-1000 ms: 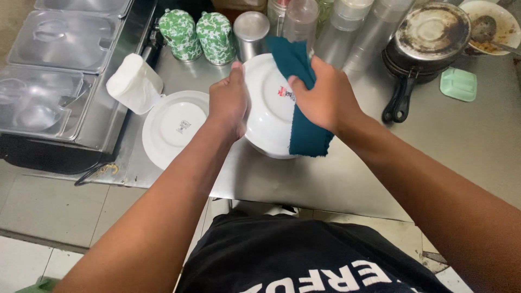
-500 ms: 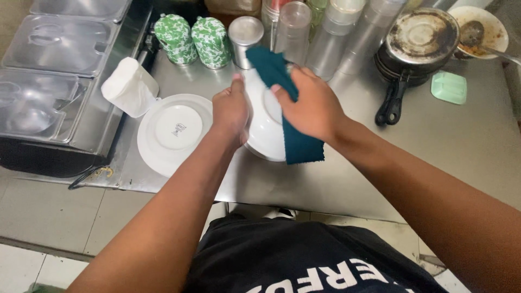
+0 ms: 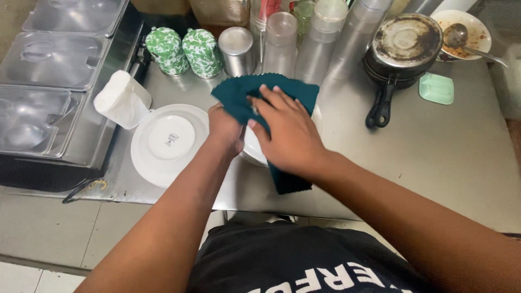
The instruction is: Wiping bowls with a cloth at a counter.
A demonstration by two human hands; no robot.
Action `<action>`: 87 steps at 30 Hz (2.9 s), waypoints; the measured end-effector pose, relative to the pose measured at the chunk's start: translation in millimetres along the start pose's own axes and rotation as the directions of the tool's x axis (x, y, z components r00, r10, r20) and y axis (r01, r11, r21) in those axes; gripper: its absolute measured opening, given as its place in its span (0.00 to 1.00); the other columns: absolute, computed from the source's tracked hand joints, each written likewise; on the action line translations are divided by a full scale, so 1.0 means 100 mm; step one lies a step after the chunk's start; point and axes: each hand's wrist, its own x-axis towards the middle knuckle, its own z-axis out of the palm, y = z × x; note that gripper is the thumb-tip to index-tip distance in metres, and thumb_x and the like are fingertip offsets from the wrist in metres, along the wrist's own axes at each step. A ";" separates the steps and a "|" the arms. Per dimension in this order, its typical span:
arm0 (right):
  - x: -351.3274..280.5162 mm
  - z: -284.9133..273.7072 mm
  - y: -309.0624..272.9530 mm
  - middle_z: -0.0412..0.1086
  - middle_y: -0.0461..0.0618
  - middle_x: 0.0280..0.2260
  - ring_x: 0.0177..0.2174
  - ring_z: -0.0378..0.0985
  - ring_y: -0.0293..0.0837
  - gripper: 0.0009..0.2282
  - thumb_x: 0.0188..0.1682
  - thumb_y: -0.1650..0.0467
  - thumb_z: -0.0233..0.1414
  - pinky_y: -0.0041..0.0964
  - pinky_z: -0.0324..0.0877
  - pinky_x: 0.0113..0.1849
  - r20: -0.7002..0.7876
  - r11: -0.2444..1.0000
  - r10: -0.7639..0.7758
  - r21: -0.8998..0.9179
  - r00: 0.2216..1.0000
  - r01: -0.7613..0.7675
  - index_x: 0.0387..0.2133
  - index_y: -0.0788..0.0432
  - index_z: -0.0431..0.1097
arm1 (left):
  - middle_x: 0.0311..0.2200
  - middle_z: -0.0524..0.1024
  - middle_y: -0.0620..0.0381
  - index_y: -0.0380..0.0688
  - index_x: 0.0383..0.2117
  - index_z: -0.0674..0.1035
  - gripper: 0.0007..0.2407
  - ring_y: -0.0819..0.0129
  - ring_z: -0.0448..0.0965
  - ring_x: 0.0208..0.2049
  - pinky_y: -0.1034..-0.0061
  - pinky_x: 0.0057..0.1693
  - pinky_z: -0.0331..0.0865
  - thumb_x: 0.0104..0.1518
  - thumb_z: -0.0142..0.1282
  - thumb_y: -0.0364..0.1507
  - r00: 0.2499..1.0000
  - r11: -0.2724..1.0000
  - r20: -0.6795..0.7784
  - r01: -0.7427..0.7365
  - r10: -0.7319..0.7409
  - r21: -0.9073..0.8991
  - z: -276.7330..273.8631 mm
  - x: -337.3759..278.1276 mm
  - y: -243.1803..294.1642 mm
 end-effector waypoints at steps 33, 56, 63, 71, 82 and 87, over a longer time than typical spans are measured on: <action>0.01 -0.19 0.19 0.71 0.61 0.44 0.44 0.75 0.61 0.16 0.53 0.60 0.51 0.54 0.69 0.47 -0.101 0.917 0.396 0.082 0.913 -0.389 0.37 0.63 0.71 | 0.25 0.76 0.55 0.35 0.31 0.79 0.19 0.71 0.71 0.26 0.74 0.35 0.70 0.65 0.46 0.41 0.968 0.974 -0.225 0.153 -0.113 0.168 0.34 -0.57 0.01; -0.09 -0.14 0.30 0.72 0.59 0.50 0.51 0.71 0.60 0.14 0.53 0.63 0.52 0.52 0.64 0.52 -0.142 0.970 -0.197 0.118 0.970 0.214 0.41 0.63 0.74 | 0.27 0.76 0.53 0.31 0.32 0.79 0.19 0.69 0.71 0.26 0.70 0.33 0.70 0.68 0.47 0.39 0.992 0.987 -0.086 -0.082 0.094 0.138 0.15 -0.51 -0.25; -0.09 -0.22 0.32 0.72 0.59 0.46 0.47 0.74 0.61 0.16 0.55 0.59 0.47 0.52 0.66 0.49 0.016 0.874 0.432 0.237 0.902 -0.424 0.44 0.59 0.72 | 0.30 0.79 0.51 0.32 0.37 0.79 0.18 0.65 0.78 0.31 0.70 0.39 0.75 0.66 0.46 0.39 0.979 0.996 -0.198 -0.038 0.053 0.076 0.16 -0.66 -0.07; -0.25 -0.11 0.28 0.70 0.62 0.48 0.46 0.74 0.63 0.14 0.54 0.64 0.48 0.52 0.67 0.48 -0.139 0.972 0.093 0.228 0.986 -0.059 0.43 0.65 0.71 | 0.30 0.77 0.49 0.31 0.37 0.78 0.20 0.62 0.77 0.31 0.67 0.40 0.75 0.67 0.44 0.40 0.970 0.992 -0.233 -0.043 0.071 0.122 0.06 -0.57 -0.08; -0.14 -0.18 0.38 0.76 0.64 0.33 0.35 0.81 0.59 0.15 0.53 0.61 0.47 0.50 0.72 0.42 0.082 0.864 0.406 0.292 0.910 -0.411 0.35 0.63 0.70 | 0.36 0.80 0.46 0.30 0.42 0.79 0.21 0.61 0.80 0.34 0.65 0.41 0.77 0.65 0.43 0.41 0.968 0.978 -0.246 0.099 -0.052 0.184 0.16 -0.75 0.06; -0.31 -0.10 0.41 0.73 0.66 0.30 0.33 0.80 0.62 0.17 0.54 0.62 0.50 0.51 0.73 0.40 -0.138 0.897 0.391 0.277 0.910 -0.344 0.32 0.69 0.70 | 0.46 0.77 0.44 0.32 0.53 0.73 0.22 0.58 0.82 0.40 0.63 0.44 0.79 0.66 0.41 0.41 0.931 0.994 -0.353 0.108 -0.099 0.007 0.02 -0.63 0.01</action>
